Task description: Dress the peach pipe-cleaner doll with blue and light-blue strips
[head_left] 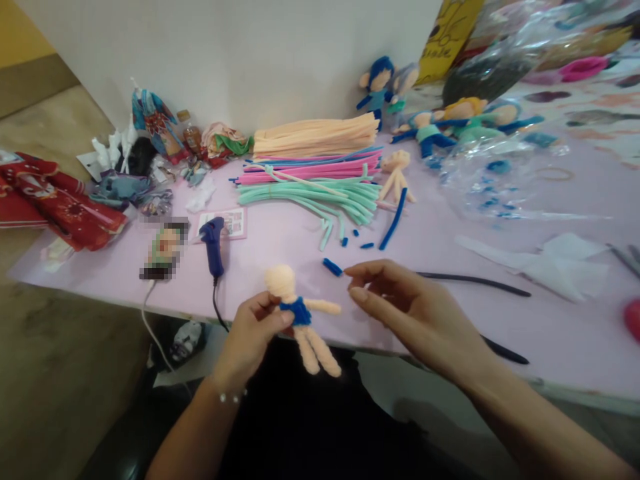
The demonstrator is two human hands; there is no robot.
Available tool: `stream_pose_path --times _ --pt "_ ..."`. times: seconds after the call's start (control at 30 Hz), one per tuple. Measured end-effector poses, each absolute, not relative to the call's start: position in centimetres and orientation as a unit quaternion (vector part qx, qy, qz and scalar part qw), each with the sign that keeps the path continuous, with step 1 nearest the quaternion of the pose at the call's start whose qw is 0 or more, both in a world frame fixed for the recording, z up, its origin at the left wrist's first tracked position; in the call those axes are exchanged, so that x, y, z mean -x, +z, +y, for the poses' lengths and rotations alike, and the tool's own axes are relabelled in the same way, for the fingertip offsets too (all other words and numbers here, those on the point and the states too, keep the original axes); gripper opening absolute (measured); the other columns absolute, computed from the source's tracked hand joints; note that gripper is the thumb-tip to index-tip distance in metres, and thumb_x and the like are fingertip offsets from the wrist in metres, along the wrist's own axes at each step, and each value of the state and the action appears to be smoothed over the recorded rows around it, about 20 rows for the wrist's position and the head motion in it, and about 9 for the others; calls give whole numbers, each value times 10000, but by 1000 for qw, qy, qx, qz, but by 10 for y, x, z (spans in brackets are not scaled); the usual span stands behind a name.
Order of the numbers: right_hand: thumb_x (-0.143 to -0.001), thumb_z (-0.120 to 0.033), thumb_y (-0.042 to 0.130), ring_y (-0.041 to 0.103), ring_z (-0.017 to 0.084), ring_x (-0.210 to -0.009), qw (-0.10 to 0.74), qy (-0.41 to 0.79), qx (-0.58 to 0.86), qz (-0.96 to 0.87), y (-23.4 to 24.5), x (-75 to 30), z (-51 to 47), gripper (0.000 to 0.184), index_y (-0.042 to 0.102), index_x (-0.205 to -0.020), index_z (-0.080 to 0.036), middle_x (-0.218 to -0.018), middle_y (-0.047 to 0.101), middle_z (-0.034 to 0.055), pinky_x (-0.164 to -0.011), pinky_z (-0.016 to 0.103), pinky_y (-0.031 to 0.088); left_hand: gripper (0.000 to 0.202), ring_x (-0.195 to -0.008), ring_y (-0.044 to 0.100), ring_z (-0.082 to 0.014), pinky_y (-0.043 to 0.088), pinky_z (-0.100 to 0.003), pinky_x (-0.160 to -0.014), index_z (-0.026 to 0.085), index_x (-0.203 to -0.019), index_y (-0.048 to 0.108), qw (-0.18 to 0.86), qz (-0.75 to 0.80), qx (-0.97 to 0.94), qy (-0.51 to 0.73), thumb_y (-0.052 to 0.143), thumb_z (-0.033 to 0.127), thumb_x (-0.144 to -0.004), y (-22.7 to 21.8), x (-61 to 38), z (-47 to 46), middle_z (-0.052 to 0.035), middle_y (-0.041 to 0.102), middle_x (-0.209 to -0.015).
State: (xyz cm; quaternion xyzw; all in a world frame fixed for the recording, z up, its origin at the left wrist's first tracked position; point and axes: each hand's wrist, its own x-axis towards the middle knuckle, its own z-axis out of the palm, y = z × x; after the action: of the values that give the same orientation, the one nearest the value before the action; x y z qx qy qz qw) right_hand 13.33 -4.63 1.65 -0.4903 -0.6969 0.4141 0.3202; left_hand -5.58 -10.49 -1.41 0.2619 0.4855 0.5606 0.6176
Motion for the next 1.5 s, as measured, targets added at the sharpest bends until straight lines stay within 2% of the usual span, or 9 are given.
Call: stream_pose_path --times 0.17,0.27,0.33,0.47,0.6,0.9,1.17,1.33,1.5 --pt "-774 -352 512 564 178 -599 234 183 546 -783 9 -151 -19 205 641 -810 -198 -724 636 53 -562 312 413 325 -603 590 -139 480 -272 -570 140 -707 662 617 488 -228 573 819 319 -486 -20 61 -108 -12 640 -652" --pt "-791 -325 489 577 190 -608 173 113 551 -808 3 -146 -9 219 659 -804 -188 -725 640 60 -563 311 405 326 -571 578 -137 466 -267 -538 142 -679 644 611 496 -219 577 823 316 -470 -22 61 -106 -11 633 -628" --pt "-793 -313 478 569 181 -600 198 103 542 -810 3 -138 -11 222 657 -787 -184 -739 641 66 -552 302 398 315 -560 572 -131 460 -257 -527 144 -674 638 609 496 -213 581 817 308 -473 -22 61 -106 -8 630 -616" --pt "-777 -301 488 528 146 -548 274 264 469 -797 12 -121 -34 196 620 -671 -200 -639 621 34 -515 266 393 277 -584 587 -129 470 -250 -552 151 -703 643 577 509 -206 605 793 274 -505 -24 63 -106 -4 641 -637" --pt "-800 -376 509 490 128 -523 206 482 415 -744 15 -107 -59 271 633 -645 -191 -571 595 11 -474 239 366 237 -650 615 -138 495 -266 -633 157 -730 653 533 512 -228 634 778 232 -543 -28 61 -108 -11 677 -699" --pt "-805 -376 535 426 105 -504 202 504 421 -727 0 -95 -69 307 594 -581 -174 -541 543 -5 -478 236 332 241 -706 629 -142 493 -264 -704 153 -761 681 525 523 -254 621 795 218 -558 -37 63 -114 -21 699 -737" --pt "-827 -407 488 513 137 -538 194 499 404 -742 5 -91 -50 315 679 -906 -169 -631 621 11 -506 255 375 245 -687 656 -162 522 -281 -703 148 -708 677 428 561 -218 674 798 197 -500 -21 79 -127 -35 716 -710" --pt "-803 -333 564 589 174 -630 155 427 409 -791 4 -51 -25 291 654 -1021 -161 -705 652 31 -590 276 412 235 -564 623 -98 509 -201 -618 191 -613 625 268 529 -105 798 798 177 -455 4 105 -126 49 656 -562" --pt "-765 -411 634 637 238 -827 162 421 429 -783 10 18 -2 624 443 -1302 -157 -959 682 80 -687 308 447 206 -569 617 -94 485 -188 -555 198 -644 638 222 523 -124 813 800 242 -524 7 142 -122 35 674 -628"
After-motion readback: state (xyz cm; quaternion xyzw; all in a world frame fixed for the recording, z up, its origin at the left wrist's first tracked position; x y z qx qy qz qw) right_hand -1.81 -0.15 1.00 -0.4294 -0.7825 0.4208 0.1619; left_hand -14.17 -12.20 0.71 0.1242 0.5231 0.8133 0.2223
